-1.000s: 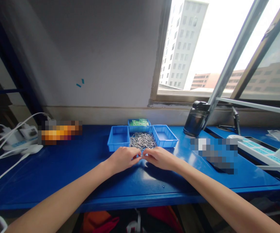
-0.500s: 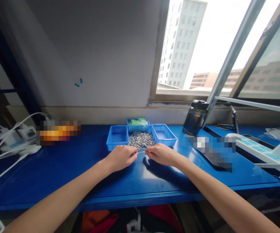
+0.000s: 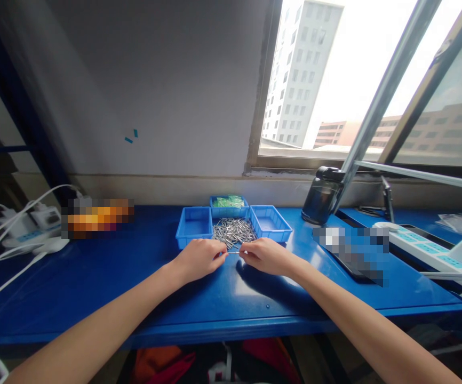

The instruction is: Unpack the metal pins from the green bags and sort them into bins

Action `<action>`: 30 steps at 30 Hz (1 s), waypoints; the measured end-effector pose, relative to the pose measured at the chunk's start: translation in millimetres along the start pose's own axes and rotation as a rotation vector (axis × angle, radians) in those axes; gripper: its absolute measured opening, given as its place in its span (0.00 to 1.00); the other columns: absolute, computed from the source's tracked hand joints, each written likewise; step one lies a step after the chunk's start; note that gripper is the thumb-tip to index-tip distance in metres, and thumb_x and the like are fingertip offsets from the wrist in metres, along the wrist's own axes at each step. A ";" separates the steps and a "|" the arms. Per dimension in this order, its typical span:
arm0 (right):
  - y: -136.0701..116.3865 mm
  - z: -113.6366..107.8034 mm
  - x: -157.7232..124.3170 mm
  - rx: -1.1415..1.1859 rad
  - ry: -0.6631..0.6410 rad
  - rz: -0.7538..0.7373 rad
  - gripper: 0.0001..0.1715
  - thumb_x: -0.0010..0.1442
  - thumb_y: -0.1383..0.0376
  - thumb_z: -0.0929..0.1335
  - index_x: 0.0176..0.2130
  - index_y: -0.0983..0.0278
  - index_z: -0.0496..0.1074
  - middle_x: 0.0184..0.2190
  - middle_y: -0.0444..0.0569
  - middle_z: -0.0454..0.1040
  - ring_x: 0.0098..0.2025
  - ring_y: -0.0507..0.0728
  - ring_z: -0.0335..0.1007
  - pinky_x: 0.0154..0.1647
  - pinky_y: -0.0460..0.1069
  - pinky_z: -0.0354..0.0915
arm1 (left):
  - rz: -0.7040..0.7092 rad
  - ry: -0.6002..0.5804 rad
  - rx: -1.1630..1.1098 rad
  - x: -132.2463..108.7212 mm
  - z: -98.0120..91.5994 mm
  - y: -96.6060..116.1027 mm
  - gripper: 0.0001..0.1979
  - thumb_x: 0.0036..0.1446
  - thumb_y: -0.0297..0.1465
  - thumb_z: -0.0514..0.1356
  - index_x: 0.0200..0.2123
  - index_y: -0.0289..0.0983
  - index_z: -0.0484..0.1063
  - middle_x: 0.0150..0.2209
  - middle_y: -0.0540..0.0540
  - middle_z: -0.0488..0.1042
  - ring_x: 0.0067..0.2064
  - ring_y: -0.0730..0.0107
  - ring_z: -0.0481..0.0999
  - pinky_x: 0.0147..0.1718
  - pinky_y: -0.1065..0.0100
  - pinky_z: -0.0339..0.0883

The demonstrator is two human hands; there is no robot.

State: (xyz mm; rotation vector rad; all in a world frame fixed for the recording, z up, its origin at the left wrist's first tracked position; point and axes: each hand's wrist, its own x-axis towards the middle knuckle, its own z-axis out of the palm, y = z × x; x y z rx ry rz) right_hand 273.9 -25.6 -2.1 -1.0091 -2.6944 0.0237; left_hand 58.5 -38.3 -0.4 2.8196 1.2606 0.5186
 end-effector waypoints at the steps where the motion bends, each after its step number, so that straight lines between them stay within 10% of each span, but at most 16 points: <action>1: 0.0 0.3 -0.2 -0.002 0.010 0.003 0.11 0.59 0.67 0.60 0.31 0.65 0.70 0.23 0.47 0.72 0.24 0.50 0.65 0.25 0.43 0.52 | 0.004 0.002 -0.001 0.1 0.4 -0.3 0.11 0.58 0.31 0.51 0.31 0.37 0.72 0.30 0.48 0.75 0.32 0.69 0.73 0.30 0.72 0.59; 30: 9.7 2.0 5.4 0.128 -0.058 0.014 0.10 0.60 0.68 0.59 0.34 0.65 0.69 0.25 0.47 0.72 0.24 0.50 0.66 0.26 0.43 0.53 | -0.034 -0.152 -0.214 6.9 -1.5 -3.4 0.10 0.59 0.31 0.50 0.32 0.39 0.71 0.30 0.51 0.74 0.30 0.72 0.72 0.29 0.74 0.59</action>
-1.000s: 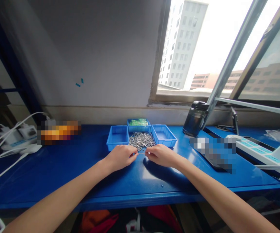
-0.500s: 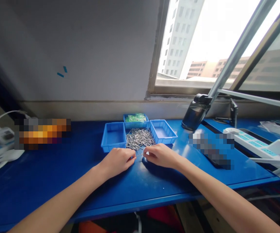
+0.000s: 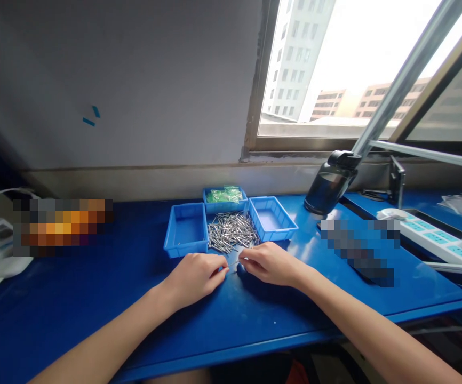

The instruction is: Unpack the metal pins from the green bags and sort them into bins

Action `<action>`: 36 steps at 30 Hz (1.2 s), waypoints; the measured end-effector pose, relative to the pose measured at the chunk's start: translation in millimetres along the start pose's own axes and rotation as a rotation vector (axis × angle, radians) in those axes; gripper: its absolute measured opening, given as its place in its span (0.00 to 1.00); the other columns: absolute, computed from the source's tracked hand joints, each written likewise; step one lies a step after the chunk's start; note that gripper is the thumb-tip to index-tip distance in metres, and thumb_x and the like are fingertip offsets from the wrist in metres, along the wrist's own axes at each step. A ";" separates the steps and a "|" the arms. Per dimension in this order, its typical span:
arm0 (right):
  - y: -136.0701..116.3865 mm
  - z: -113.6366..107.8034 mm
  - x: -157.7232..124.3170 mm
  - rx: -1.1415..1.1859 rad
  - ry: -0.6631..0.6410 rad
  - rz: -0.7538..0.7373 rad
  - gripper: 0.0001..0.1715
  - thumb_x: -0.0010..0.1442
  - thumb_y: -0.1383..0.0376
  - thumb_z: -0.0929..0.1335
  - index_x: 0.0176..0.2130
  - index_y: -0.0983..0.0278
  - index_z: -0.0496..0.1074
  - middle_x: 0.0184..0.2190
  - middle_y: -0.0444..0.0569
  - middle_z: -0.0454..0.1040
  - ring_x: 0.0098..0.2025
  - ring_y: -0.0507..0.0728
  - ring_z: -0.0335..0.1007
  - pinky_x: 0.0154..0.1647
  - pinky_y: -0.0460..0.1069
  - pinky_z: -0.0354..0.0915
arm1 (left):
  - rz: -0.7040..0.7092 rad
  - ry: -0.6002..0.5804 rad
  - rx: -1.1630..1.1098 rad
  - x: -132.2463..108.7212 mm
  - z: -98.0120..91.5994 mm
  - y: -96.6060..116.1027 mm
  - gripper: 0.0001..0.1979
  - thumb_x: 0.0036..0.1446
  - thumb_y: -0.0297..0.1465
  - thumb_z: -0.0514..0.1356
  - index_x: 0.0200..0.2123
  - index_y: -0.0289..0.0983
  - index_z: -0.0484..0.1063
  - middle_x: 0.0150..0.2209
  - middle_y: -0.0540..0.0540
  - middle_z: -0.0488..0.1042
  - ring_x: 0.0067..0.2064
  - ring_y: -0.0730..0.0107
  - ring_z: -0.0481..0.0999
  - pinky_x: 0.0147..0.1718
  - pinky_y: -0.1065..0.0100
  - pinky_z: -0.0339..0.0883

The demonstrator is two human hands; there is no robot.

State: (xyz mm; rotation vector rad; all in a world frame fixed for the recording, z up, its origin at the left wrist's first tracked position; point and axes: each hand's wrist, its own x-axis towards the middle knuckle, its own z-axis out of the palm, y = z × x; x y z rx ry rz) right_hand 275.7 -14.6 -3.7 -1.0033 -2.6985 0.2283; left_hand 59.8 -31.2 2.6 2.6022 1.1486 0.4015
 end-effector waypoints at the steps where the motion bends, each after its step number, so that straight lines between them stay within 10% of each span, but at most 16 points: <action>1: -0.1 -0.3 0.0 -0.007 -0.002 0.002 0.10 0.60 0.67 0.59 0.33 0.65 0.69 0.24 0.47 0.72 0.24 0.50 0.66 0.26 0.43 0.53 | -0.006 0.010 -0.014 0.2 -0.3 0.2 0.10 0.59 0.31 0.50 0.32 0.39 0.71 0.30 0.51 0.74 0.30 0.72 0.72 0.29 0.74 0.59; 14: -8.5 3.6 -2.4 -0.020 0.026 -0.035 0.14 0.65 0.63 0.57 0.35 0.64 0.68 0.23 0.46 0.72 0.23 0.50 0.67 0.24 0.43 0.51 | 0.033 0.173 -0.208 0.8 3.7 -2.9 0.10 0.58 0.34 0.54 0.37 0.38 0.73 0.32 0.49 0.74 0.31 0.75 0.70 0.31 0.74 0.63; 30: -7.7 -0.5 3.1 0.050 0.009 0.046 0.14 0.63 0.60 0.59 0.36 0.63 0.70 0.23 0.46 0.73 0.25 0.51 0.69 0.25 0.43 0.54 | -0.028 0.123 -0.331 0.4 0.4 7.0 0.03 0.52 0.26 0.53 0.32 0.38 0.64 0.39 0.49 0.71 0.35 0.74 0.70 0.30 0.75 0.65; 36: -6.9 -6.8 0.2 0.150 0.020 0.059 0.12 0.62 0.60 0.60 0.40 0.62 0.68 0.22 0.43 0.72 0.23 0.49 0.66 0.26 0.42 0.55 | -0.123 0.053 -0.223 0.6 1.2 4.4 0.02 0.55 0.29 0.53 0.31 0.38 0.65 0.27 0.53 0.69 0.28 0.75 0.69 0.27 0.75 0.62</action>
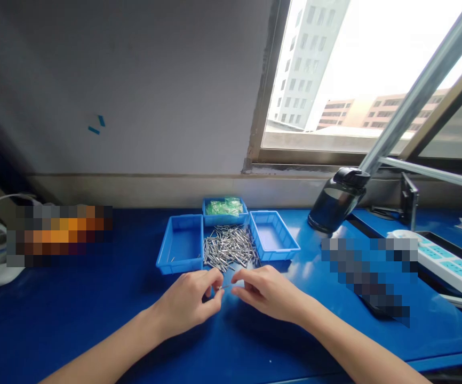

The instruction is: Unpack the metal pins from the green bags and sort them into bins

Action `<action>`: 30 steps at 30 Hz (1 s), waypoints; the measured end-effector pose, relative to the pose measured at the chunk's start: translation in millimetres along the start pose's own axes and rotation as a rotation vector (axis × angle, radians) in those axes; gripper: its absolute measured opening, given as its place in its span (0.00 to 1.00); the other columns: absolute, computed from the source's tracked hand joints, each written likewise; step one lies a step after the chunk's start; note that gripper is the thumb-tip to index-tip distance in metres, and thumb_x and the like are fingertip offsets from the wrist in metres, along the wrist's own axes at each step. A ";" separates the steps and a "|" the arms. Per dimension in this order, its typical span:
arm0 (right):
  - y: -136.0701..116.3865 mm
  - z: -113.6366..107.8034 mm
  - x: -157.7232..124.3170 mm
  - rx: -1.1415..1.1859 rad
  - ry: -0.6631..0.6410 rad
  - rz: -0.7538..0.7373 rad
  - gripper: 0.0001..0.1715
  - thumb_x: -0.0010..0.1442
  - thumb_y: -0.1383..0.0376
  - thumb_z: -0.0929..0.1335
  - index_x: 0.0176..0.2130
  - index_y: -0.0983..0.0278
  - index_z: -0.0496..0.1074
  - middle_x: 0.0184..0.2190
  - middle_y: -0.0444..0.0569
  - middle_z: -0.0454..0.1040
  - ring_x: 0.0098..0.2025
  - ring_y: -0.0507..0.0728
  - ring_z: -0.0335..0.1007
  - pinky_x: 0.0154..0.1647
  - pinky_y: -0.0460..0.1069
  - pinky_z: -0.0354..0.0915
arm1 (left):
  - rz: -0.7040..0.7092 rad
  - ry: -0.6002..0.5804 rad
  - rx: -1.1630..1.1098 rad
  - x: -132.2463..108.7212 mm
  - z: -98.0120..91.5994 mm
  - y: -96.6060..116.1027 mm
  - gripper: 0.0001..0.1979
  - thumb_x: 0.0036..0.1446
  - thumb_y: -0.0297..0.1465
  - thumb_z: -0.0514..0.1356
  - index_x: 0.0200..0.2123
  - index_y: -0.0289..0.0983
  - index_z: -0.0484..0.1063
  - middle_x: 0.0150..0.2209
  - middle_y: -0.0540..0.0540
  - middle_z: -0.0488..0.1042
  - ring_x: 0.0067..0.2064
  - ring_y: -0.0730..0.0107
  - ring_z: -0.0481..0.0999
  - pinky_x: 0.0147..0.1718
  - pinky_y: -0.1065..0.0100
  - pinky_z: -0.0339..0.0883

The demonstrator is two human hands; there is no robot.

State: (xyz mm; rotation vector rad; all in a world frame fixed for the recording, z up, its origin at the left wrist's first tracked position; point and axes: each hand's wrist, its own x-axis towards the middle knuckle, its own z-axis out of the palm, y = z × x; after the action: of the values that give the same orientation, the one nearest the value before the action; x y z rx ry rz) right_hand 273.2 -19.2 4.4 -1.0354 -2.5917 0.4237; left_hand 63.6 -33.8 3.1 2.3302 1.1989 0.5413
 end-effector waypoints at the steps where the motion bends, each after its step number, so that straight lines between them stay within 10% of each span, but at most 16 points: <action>1: -0.5 0.3 -0.5 0.003 -0.007 -0.005 0.12 0.62 0.60 0.60 0.41 0.62 0.68 0.22 0.43 0.72 0.23 0.50 0.66 0.26 0.42 0.55 | -0.007 0.000 0.011 0.0 1.1 -0.7 0.03 0.56 0.30 0.52 0.31 0.38 0.65 0.26 0.53 0.69 0.28 0.75 0.69 0.27 0.74 0.61; 30: 5.4 10.5 -1.1 0.197 -0.108 0.077 0.12 0.63 0.65 0.56 0.29 0.63 0.62 0.21 0.43 0.69 0.20 0.48 0.62 0.21 0.42 0.52 | 0.180 0.075 0.233 0.1 3.7 -7.9 0.12 0.60 0.27 0.47 0.28 0.37 0.66 0.25 0.50 0.71 0.26 0.73 0.70 0.25 0.74 0.61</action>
State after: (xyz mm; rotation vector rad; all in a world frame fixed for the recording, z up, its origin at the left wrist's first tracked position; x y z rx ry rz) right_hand 273.1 -17.9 -7.4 -1.0730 -2.5450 0.7567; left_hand 60.6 -30.5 -4.4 2.6552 1.1453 0.5824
